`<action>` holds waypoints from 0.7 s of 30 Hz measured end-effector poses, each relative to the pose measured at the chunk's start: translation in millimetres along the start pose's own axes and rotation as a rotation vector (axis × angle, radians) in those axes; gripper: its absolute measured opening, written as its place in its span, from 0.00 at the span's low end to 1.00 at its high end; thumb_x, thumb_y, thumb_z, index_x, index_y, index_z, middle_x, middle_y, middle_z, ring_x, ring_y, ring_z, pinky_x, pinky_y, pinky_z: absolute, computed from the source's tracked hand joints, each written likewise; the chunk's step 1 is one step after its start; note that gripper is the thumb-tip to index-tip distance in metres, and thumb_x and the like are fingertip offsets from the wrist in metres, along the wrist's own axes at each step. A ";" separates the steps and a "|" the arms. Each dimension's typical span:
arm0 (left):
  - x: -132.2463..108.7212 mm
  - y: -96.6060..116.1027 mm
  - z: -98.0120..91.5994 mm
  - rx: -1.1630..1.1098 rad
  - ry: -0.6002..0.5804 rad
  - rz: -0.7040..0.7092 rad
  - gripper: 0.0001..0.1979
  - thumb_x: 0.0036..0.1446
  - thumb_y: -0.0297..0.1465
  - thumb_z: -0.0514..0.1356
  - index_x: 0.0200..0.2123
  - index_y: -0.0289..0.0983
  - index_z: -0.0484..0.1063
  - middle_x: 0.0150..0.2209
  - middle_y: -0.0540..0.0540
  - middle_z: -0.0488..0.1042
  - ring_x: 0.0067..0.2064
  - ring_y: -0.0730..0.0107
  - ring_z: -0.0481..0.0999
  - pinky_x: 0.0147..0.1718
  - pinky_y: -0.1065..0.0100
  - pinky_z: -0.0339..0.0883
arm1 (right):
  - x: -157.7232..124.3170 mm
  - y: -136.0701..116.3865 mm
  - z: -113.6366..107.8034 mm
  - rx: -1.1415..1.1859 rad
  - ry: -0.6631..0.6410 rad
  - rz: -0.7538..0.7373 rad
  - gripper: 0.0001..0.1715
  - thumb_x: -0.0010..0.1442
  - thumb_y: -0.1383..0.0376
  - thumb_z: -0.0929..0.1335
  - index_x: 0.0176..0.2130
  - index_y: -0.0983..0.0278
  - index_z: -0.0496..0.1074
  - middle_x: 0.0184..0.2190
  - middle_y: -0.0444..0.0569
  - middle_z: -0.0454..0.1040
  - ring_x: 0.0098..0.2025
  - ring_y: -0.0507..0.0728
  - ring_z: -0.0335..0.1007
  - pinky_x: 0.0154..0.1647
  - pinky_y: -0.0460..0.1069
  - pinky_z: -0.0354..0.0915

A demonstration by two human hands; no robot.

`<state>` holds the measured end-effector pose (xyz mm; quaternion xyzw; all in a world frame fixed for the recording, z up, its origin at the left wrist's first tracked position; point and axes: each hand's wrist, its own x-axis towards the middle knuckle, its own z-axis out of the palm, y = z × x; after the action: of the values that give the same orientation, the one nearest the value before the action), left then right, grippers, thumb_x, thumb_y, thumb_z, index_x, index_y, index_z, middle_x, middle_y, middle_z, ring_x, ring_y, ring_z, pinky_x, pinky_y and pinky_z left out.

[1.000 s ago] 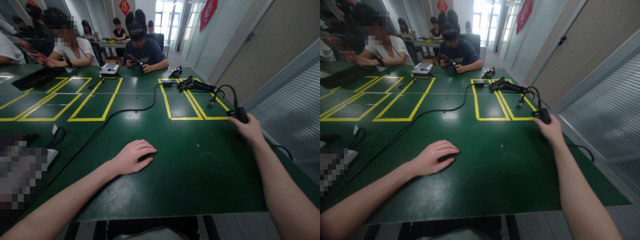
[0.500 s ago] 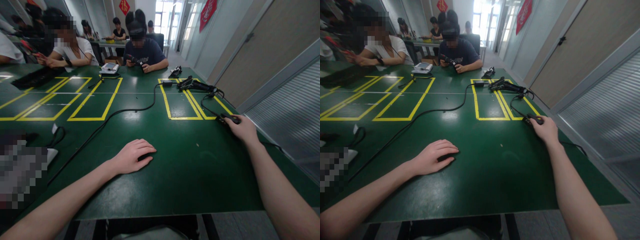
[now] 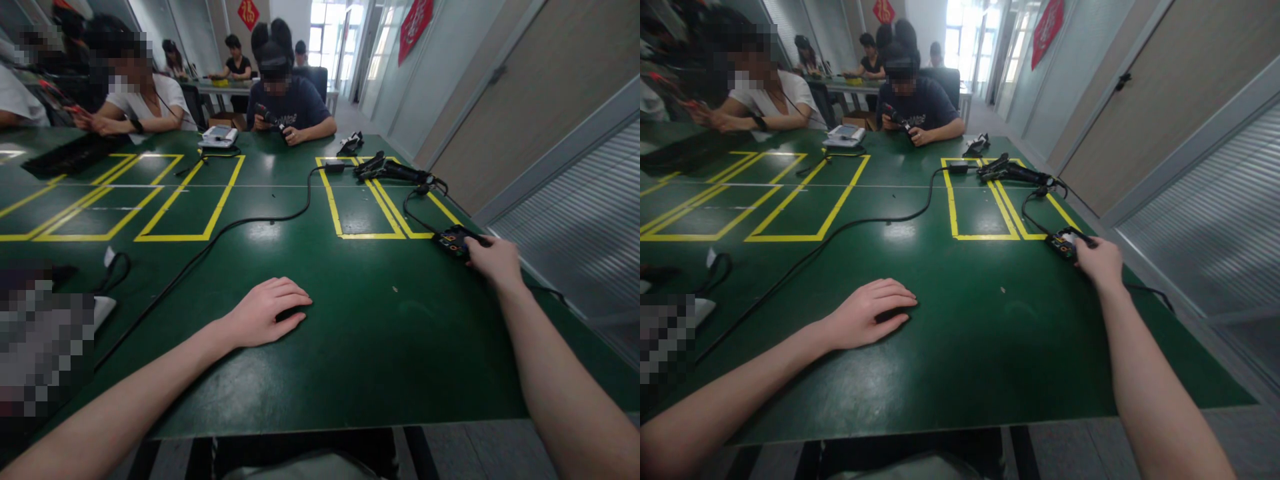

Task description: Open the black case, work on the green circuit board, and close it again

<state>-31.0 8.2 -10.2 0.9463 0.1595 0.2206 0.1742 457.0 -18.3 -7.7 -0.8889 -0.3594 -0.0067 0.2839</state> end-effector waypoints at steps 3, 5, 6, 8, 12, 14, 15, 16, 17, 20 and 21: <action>0.5 0.3 -0.7 0.000 -0.006 -0.007 0.12 0.72 0.32 0.58 0.52 0.39 0.78 0.50 0.42 0.82 0.52 0.60 0.80 0.52 0.57 0.75 | -2.6 -6.7 -2.4 0.021 -0.043 0.155 0.33 0.63 0.60 0.68 0.61 0.77 0.75 0.32 0.62 0.81 0.21 0.60 0.73 0.27 0.53 0.69; 0.6 0.2 -1.0 -0.002 -0.004 -0.007 0.12 0.71 0.32 0.58 0.52 0.39 0.78 0.50 0.42 0.82 0.52 0.60 0.80 0.52 0.57 0.75 | -4.6 -10.6 -3.8 0.031 -0.055 0.191 0.35 0.63 0.59 0.68 0.63 0.76 0.73 0.38 0.65 0.82 0.22 0.59 0.72 0.29 0.54 0.70; 0.5 0.1 -1.1 -0.003 -0.004 -0.006 0.12 0.71 0.32 0.58 0.52 0.39 0.78 0.50 0.42 0.82 0.52 0.60 0.80 0.52 0.57 0.75 | -5.5 -12.0 -4.3 0.034 -0.057 0.197 0.35 0.63 0.58 0.68 0.64 0.75 0.72 0.41 0.65 0.82 0.22 0.58 0.72 0.31 0.54 0.70; 0.3 -0.1 -1.1 -0.003 -0.002 -0.004 0.12 0.71 0.32 0.58 0.52 0.39 0.78 0.50 0.42 0.82 0.52 0.60 0.80 0.52 0.57 0.75 | -7.0 -13.5 -4.8 0.036 -0.056 0.194 0.36 0.62 0.58 0.68 0.64 0.74 0.72 0.46 0.66 0.81 0.22 0.57 0.70 0.33 0.55 0.71; 0.0 -0.2 -0.6 -0.001 0.002 -0.002 0.12 0.71 0.33 0.58 0.52 0.38 0.78 0.50 0.42 0.82 0.52 0.60 0.80 0.52 0.57 0.75 | -9.1 -14.3 -5.5 0.045 -0.039 0.121 0.34 0.62 0.56 0.69 0.62 0.71 0.73 0.51 0.64 0.79 0.27 0.58 0.72 0.41 0.57 0.71; 0.1 0.0 -0.4 0.003 -0.001 -0.005 0.12 0.71 0.33 0.58 0.52 0.38 0.78 0.50 0.42 0.82 0.52 0.60 0.80 0.52 0.57 0.75 | -9.6 -14.1 -6.4 0.053 -0.019 0.056 0.32 0.60 0.55 0.71 0.58 0.69 0.75 0.52 0.63 0.78 0.37 0.62 0.75 0.48 0.57 0.70; 0.2 0.2 -0.4 0.005 -0.003 -0.007 0.12 0.71 0.33 0.58 0.52 0.39 0.79 0.50 0.42 0.82 0.52 0.60 0.80 0.52 0.57 0.75 | -9.6 -13.8 -6.9 0.056 -0.007 0.024 0.30 0.58 0.54 0.72 0.55 0.68 0.76 0.52 0.62 0.77 0.43 0.64 0.74 0.51 0.57 0.68; 0.2 0.3 -0.4 0.006 -0.005 -0.008 0.12 0.71 0.32 0.58 0.52 0.39 0.79 0.50 0.42 0.82 0.52 0.60 0.80 0.52 0.57 0.76 | -9.3 -13.2 -7.4 0.058 0.004 -0.002 0.28 0.57 0.54 0.73 0.52 0.67 0.77 0.51 0.60 0.77 0.48 0.65 0.73 0.53 0.57 0.67; 0.3 0.5 -0.5 0.006 -0.004 -0.007 0.12 0.71 0.32 0.58 0.51 0.39 0.79 0.50 0.42 0.82 0.52 0.60 0.80 0.52 0.57 0.76 | -8.9 -12.4 -8.0 0.060 0.014 -0.026 0.26 0.55 0.54 0.74 0.49 0.66 0.77 0.49 0.59 0.76 0.51 0.65 0.71 0.54 0.57 0.66; 0.3 0.7 -0.6 0.002 0.003 -0.001 0.12 0.71 0.32 0.58 0.51 0.39 0.79 0.49 0.42 0.82 0.51 0.60 0.80 0.52 0.57 0.76 | -6.6 -9.3 -9.8 0.071 0.059 -0.088 0.21 0.51 0.54 0.76 0.42 0.63 0.76 0.42 0.54 0.74 0.49 0.65 0.69 0.51 0.57 0.65; 0.3 0.6 -0.5 0.001 0.005 0.001 0.12 0.71 0.32 0.58 0.51 0.39 0.79 0.49 0.42 0.82 0.51 0.60 0.80 0.52 0.57 0.76 | -5.7 -8.5 -10.4 0.072 0.080 -0.104 0.20 0.51 0.55 0.76 0.40 0.63 0.75 0.40 0.53 0.73 0.48 0.65 0.69 0.49 0.56 0.65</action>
<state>-30.9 8.0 -9.4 0.9459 0.1595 0.2231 0.1732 449.3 -22.4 4.1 -0.8574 -0.3934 -0.0439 0.3290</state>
